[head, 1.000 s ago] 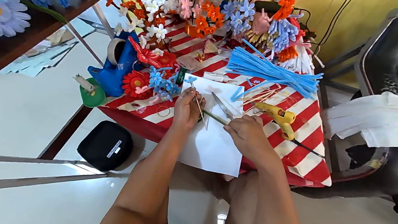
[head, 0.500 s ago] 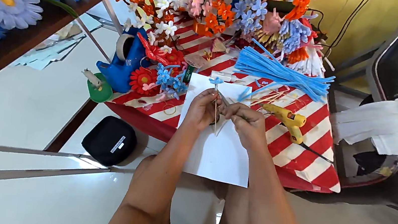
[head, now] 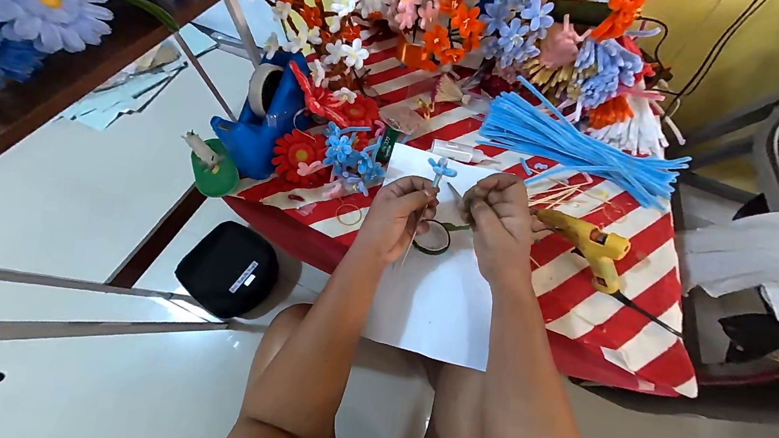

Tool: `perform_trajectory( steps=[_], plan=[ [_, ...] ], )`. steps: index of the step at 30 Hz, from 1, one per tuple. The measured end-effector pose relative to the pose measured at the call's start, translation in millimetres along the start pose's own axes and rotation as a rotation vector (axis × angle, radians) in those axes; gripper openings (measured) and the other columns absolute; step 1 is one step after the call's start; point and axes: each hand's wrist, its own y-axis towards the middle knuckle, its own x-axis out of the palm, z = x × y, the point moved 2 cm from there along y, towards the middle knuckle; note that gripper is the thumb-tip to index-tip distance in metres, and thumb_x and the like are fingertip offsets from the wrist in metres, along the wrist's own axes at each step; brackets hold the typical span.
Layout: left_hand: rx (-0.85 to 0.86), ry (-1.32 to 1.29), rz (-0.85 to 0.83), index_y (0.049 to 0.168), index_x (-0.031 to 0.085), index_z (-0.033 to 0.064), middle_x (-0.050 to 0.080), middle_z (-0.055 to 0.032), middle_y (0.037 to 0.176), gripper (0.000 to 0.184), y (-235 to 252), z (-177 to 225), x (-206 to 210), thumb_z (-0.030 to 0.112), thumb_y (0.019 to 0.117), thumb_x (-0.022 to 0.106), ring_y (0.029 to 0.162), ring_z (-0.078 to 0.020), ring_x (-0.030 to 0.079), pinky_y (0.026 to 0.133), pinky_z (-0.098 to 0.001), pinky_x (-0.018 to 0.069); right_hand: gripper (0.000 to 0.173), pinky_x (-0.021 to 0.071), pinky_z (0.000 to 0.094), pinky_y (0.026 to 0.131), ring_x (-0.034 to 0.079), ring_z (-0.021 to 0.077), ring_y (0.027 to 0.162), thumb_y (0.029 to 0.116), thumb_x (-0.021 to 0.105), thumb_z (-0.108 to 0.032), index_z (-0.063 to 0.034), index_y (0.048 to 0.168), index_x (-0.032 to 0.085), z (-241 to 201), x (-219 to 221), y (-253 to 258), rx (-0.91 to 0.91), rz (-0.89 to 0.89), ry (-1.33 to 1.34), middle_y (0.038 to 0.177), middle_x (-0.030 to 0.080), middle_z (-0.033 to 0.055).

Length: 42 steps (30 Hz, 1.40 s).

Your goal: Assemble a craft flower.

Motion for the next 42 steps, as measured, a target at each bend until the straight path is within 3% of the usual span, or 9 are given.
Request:
perform_trajectory(
  steps=[3,10,13,15,19,22,27,42],
  plan=[
    [0.058,0.089,0.035,0.093,0.062,0.0070,0.062,-0.0004,0.075,0.019,-3,1,3,0.000,0.1042,0.048,0.059,-0.0043,0.057,0.052,-0.0164,0.0470,0.036,0.0559,0.0218,0.074,0.064,0.0013,0.079,0.0924,0.051,0.007,-0.0092,0.124,0.043,-4,8,-1,-0.014,0.017,-0.068,0.089,0.063,-0.0070],
    [0.230,0.384,0.075,0.099,0.062,0.0032,0.062,-0.0004,0.076,0.004,-9,-2,1,0.002,0.1000,0.059,0.059,-0.0040,0.056,0.053,-0.0170,0.0475,0.037,0.0531,0.0198,0.070,0.061,0.0012,0.075,0.0920,0.058,0.003,-0.0020,0.126,0.043,-4,16,-1,-0.092,0.007,-0.266,0.086,0.063,-0.0026],
    [0.240,0.387,0.072,0.098,0.062,0.0035,0.062,-0.0005,0.075,0.005,-10,-1,0,0.002,0.1004,0.058,0.058,-0.0039,0.056,0.053,-0.0170,0.0471,0.037,0.0553,0.0219,0.073,0.063,0.0029,0.078,0.0928,0.056,0.003,0.0001,0.127,0.042,-3,16,-1,-0.111,-0.007,-0.286,0.088,0.063,-0.0007],
    [0.231,0.359,0.074,0.098,0.063,0.0039,0.062,-0.0010,0.076,0.006,-11,1,0,0.003,0.1006,0.057,0.059,-0.0043,0.057,0.053,-0.0171,0.0471,0.035,0.0576,0.0233,0.070,0.065,0.0046,0.074,0.0949,0.054,0.004,-0.0007,0.127,0.041,-3,15,-2,-0.091,-0.019,-0.246,0.089,0.063,0.0001],
    [0.234,0.336,0.073,0.098,0.063,0.0045,0.063,-0.0006,0.077,0.006,-11,0,0,0.002,0.1004,0.057,0.060,-0.0043,0.057,0.054,-0.0172,0.0477,0.032,0.0516,0.0191,0.063,0.059,0.0016,0.069,0.0966,0.051,0.001,-0.0014,0.127,0.042,-4,14,-3,-0.085,-0.017,-0.264,0.090,0.062,-0.0003],
    [0.243,0.343,0.080,0.098,0.062,0.0044,0.063,-0.0002,0.077,0.006,-12,-1,0,0.002,0.1001,0.057,0.060,-0.0036,0.058,0.053,-0.0167,0.0478,0.033,0.0526,0.0198,0.072,0.061,0.0014,0.079,0.0975,0.051,0.000,0.0012,0.129,0.042,-6,13,-4,-0.119,-0.013,-0.360,0.094,0.063,0.0014],
    [0.237,0.351,0.079,0.097,0.062,0.0038,0.062,-0.0005,0.075,0.006,-12,-1,0,0.000,0.0999,0.057,0.059,-0.0032,0.057,0.052,-0.0155,0.0462,0.039,0.0514,0.0192,0.064,0.059,0.0031,0.069,0.0939,0.059,0.001,0.0059,0.129,0.042,-6,17,-4,-0.228,0.033,-0.462,0.086,0.065,0.0040],
    [0.339,0.525,0.112,0.098,0.063,0.0012,0.063,-0.0005,0.076,0.003,-17,-7,12,0.002,0.0987,0.059,0.058,-0.0024,0.056,0.054,-0.0161,0.0471,0.044,0.0528,0.0179,0.066,0.061,0.0017,0.070,0.0896,0.070,-0.001,0.0051,0.125,0.046,-4,22,-6,-0.229,0.215,-0.482,0.082,0.065,0.0027]
  ],
)
